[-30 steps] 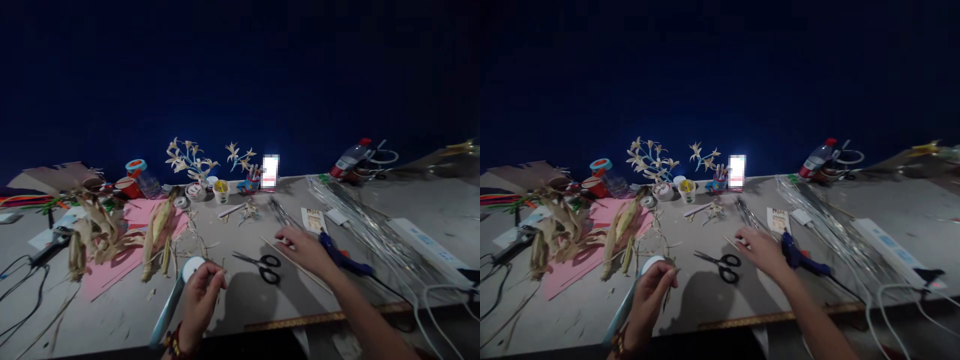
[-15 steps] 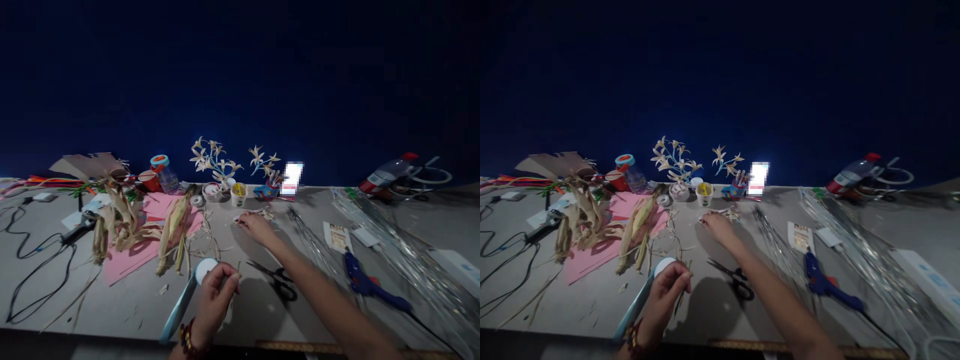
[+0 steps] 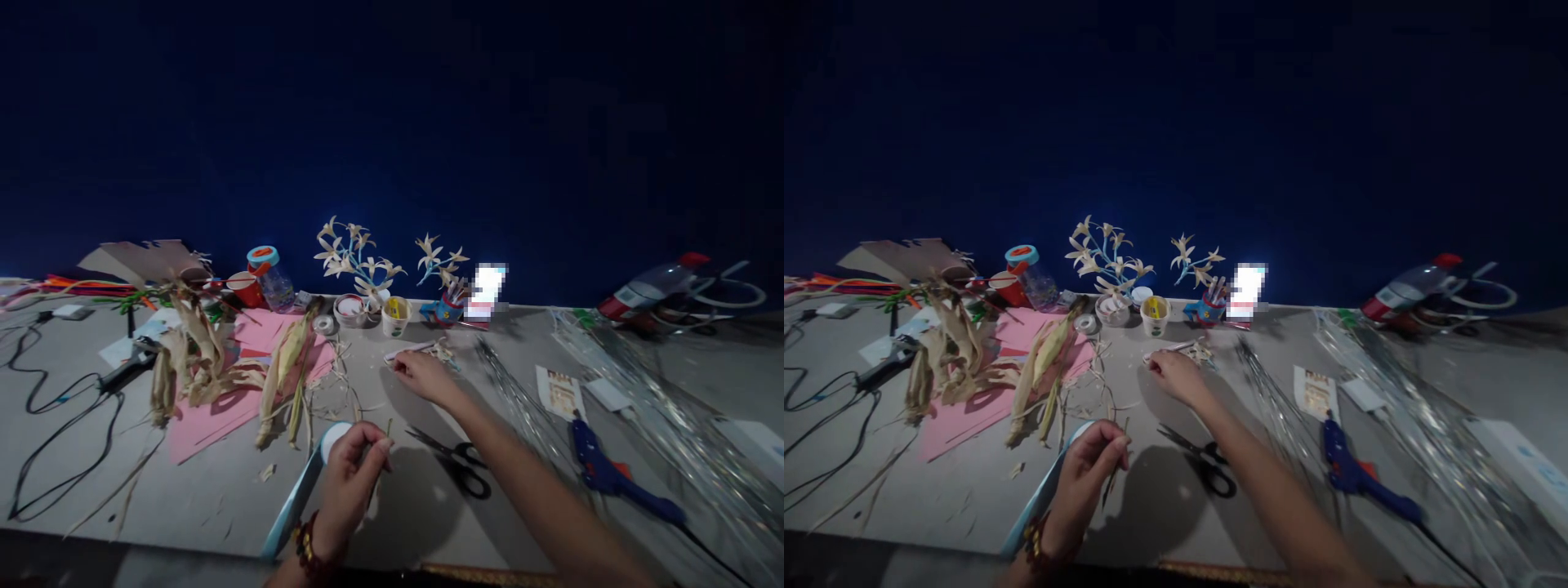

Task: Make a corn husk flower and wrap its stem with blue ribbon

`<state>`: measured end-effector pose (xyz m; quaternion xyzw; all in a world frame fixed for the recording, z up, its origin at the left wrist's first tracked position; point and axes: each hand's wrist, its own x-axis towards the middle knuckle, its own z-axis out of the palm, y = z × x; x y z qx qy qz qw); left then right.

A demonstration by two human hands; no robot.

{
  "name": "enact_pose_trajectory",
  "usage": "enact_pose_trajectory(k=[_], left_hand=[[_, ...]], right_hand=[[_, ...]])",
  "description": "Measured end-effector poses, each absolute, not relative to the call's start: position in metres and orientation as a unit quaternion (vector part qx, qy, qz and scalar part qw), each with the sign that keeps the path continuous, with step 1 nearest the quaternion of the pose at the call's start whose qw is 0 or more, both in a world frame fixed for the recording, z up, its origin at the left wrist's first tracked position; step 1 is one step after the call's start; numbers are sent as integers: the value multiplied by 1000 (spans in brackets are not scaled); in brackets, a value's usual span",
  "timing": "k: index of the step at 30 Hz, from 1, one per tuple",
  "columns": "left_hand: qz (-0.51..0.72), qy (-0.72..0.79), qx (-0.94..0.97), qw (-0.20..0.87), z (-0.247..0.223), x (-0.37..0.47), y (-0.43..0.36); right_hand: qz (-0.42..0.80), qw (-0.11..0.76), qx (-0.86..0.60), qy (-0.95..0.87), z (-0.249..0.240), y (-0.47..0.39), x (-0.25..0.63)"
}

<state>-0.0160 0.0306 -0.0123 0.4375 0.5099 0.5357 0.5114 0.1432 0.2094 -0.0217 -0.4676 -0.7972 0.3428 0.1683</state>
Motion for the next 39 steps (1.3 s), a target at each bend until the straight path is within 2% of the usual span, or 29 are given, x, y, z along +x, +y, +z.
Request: enact_pose_trajectory(k=[8,14,26,39], left_hand=[[563,494,418,515,4,-9,41],[564,471,434,521,12,3,37],[587,459,481,461,18,22,25],[611,415,425,523,17,32,21]], right_hand=[[603,317,-421,-599,7,143,171],[791,395,-339,-321,33,92,171],[831,448,-293,-149,48,51,165],[816,490,-285,-116,48,36,155]])
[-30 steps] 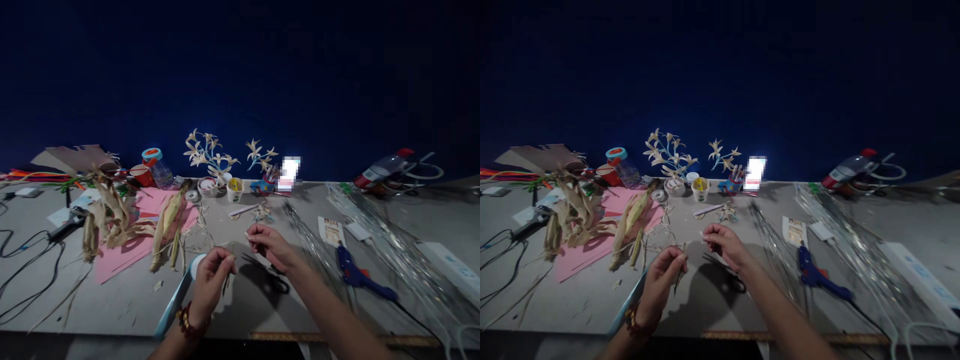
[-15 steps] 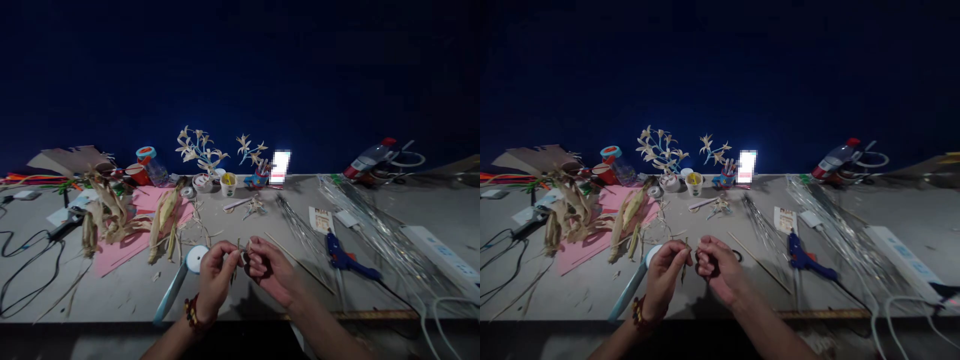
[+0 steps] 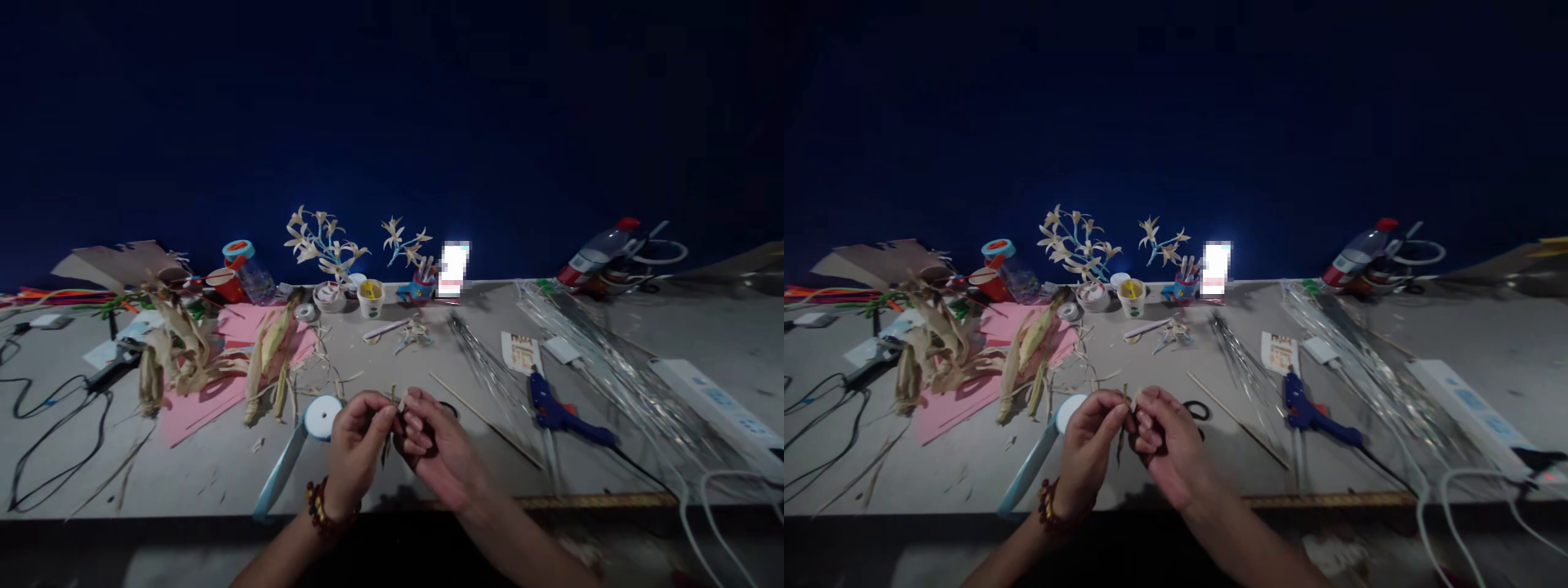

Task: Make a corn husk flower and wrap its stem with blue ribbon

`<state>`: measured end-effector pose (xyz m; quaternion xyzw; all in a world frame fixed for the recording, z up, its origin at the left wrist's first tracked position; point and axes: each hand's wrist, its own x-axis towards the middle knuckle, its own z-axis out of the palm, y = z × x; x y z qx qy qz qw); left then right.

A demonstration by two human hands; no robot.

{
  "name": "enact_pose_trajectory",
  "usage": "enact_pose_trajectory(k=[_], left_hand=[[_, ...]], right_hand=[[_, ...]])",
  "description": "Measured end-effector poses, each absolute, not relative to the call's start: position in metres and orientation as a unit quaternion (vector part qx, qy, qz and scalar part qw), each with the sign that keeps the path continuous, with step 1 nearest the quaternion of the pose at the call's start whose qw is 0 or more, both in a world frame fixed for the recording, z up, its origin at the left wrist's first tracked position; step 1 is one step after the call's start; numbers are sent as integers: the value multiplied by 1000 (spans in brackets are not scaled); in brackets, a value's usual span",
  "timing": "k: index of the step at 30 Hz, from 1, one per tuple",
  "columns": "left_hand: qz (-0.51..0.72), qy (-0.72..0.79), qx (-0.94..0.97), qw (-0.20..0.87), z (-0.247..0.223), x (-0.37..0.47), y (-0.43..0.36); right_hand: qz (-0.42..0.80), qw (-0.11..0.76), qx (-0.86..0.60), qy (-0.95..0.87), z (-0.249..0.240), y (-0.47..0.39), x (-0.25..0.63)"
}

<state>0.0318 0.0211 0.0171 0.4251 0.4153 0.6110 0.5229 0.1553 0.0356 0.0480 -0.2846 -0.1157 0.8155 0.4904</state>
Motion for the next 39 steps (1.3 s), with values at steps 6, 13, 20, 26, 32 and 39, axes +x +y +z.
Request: enact_pose_trajectory(k=[6,13,20,26,32,39], left_hand=[[608,410,425,531,15,32,21],[618,371,385,576,18,31,22],[568,301,284,711,30,25,24],[511,305,265,758,39,26,25],[498,319,266,762,42,27,25],[491,327,291,753,40,27,21]], right_hand=[[804,511,-284,-105,50,34,153],[780,512,-312,-178,53,28,153],[636,555,-368,-389,32,36,167],[563,561,-301,-528,28,43,175],[513,554,-296,-585,31,43,179],[446,544,-290,-649,37,41,187]])
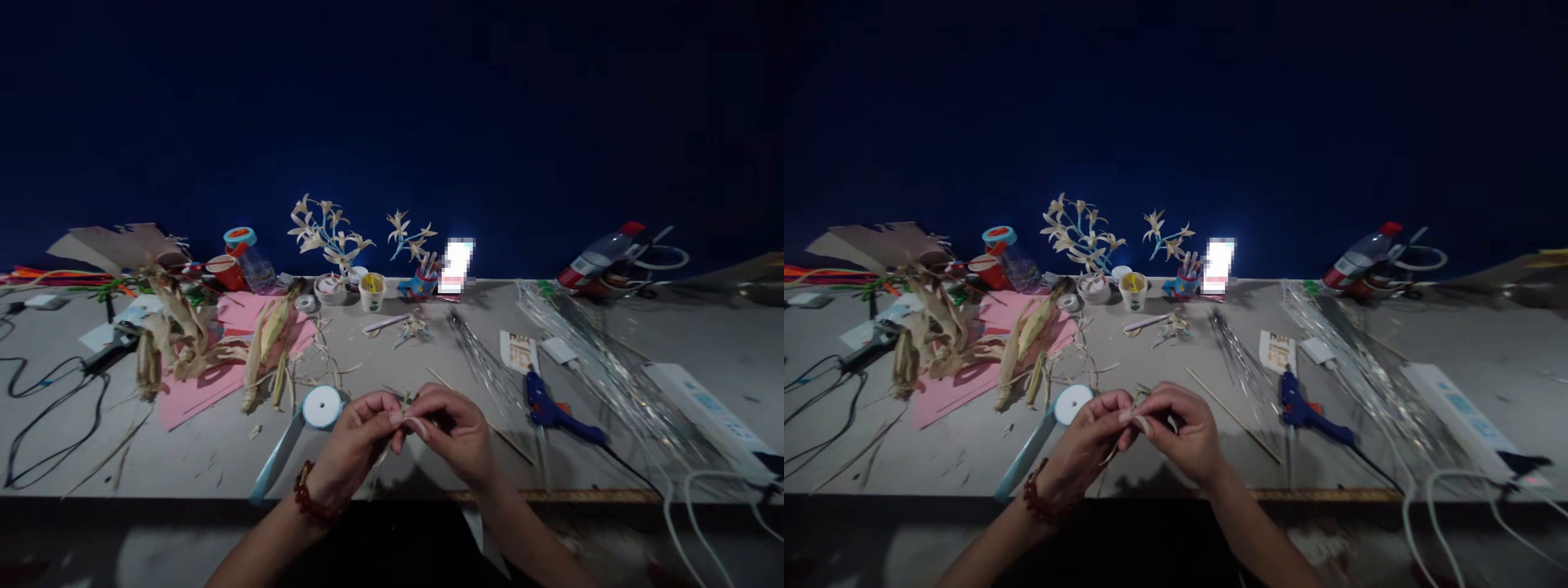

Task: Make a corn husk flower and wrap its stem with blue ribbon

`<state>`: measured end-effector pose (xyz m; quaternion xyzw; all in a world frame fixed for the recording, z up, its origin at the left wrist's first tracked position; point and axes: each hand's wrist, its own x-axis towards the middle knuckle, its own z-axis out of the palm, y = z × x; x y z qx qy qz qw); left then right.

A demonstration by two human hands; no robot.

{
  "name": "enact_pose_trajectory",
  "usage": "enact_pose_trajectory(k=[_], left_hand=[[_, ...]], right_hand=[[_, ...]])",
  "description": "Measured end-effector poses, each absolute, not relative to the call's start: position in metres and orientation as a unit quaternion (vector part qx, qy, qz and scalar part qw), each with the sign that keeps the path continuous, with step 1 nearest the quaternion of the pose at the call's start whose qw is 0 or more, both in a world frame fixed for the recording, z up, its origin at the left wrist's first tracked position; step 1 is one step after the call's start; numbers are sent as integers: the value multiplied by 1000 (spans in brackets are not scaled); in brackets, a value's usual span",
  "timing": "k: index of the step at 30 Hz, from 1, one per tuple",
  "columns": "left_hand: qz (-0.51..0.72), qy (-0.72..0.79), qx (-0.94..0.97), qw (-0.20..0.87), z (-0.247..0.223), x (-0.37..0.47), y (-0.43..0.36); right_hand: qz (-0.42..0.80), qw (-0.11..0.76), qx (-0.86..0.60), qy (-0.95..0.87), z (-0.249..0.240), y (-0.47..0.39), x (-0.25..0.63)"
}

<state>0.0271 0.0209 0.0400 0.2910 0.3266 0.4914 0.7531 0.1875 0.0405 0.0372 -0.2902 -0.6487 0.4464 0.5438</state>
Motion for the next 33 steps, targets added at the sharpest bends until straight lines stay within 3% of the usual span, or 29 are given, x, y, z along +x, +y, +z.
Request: enact_pose_trajectory(k=[10,33], left_hand=[[526,385,395,647,39,29,15],[507,427,472,581,42,24,9]], right_hand=[[406,576,-394,-590,48,38,188],[215,552,-375,-713,51,35,184]])
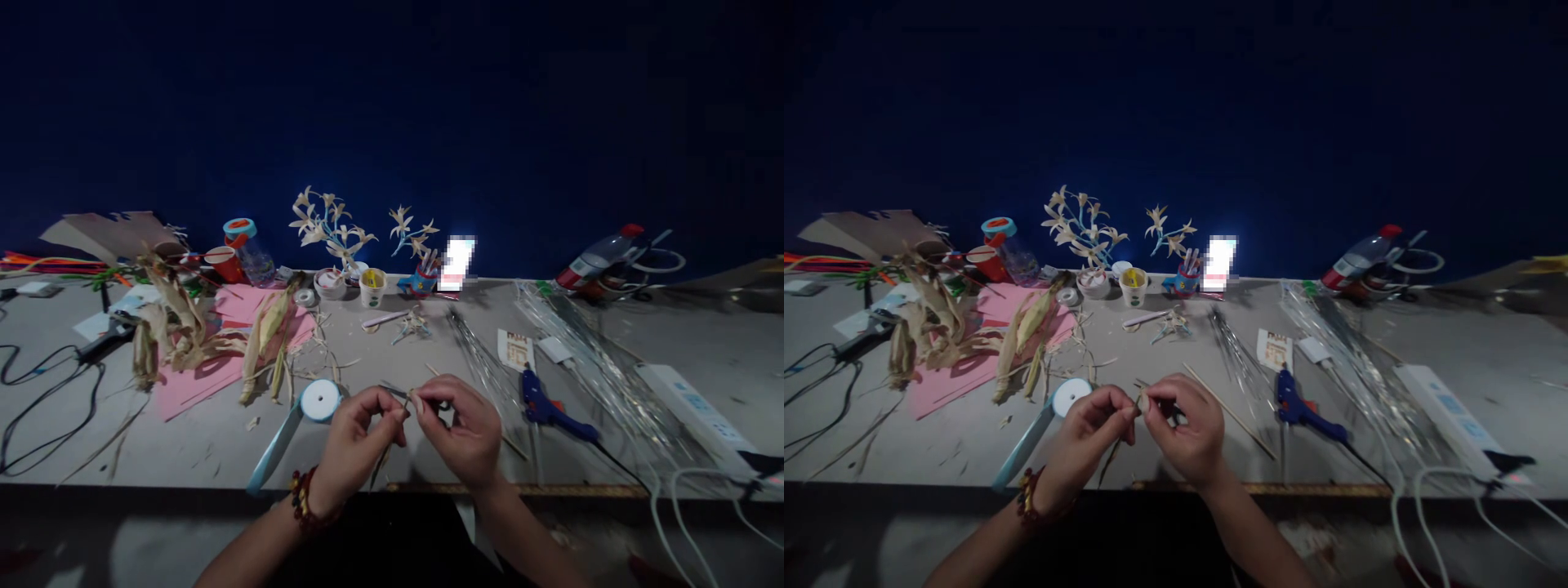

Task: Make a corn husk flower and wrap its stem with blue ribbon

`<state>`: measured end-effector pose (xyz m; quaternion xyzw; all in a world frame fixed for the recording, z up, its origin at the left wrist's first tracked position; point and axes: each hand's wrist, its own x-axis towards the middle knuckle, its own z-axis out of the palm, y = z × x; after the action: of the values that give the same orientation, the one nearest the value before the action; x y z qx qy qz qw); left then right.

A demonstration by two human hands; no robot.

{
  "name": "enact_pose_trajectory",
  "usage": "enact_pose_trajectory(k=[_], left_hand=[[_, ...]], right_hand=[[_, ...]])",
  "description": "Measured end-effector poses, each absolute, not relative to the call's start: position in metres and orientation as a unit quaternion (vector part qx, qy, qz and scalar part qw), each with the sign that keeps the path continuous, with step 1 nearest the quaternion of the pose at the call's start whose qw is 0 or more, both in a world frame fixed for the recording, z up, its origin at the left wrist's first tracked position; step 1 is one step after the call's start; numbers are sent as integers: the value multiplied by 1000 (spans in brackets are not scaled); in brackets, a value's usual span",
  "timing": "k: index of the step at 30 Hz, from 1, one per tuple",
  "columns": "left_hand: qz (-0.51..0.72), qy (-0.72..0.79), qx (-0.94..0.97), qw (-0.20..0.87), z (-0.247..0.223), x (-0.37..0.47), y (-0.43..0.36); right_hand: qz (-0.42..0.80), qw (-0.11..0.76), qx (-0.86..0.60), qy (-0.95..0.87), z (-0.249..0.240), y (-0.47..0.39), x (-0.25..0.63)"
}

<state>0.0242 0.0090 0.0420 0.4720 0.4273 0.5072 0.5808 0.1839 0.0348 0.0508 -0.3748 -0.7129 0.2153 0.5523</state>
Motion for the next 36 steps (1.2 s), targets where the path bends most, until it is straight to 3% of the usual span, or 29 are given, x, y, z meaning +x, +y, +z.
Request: enact_pose_trajectory(k=[21,36], left_hand=[[494,459,550,492,49,23,10],[485,463,570,475,53,23,11]], right_hand=[[155,430,-386,-801,80,38,193],[205,429,-426,-769,71,37,198]])
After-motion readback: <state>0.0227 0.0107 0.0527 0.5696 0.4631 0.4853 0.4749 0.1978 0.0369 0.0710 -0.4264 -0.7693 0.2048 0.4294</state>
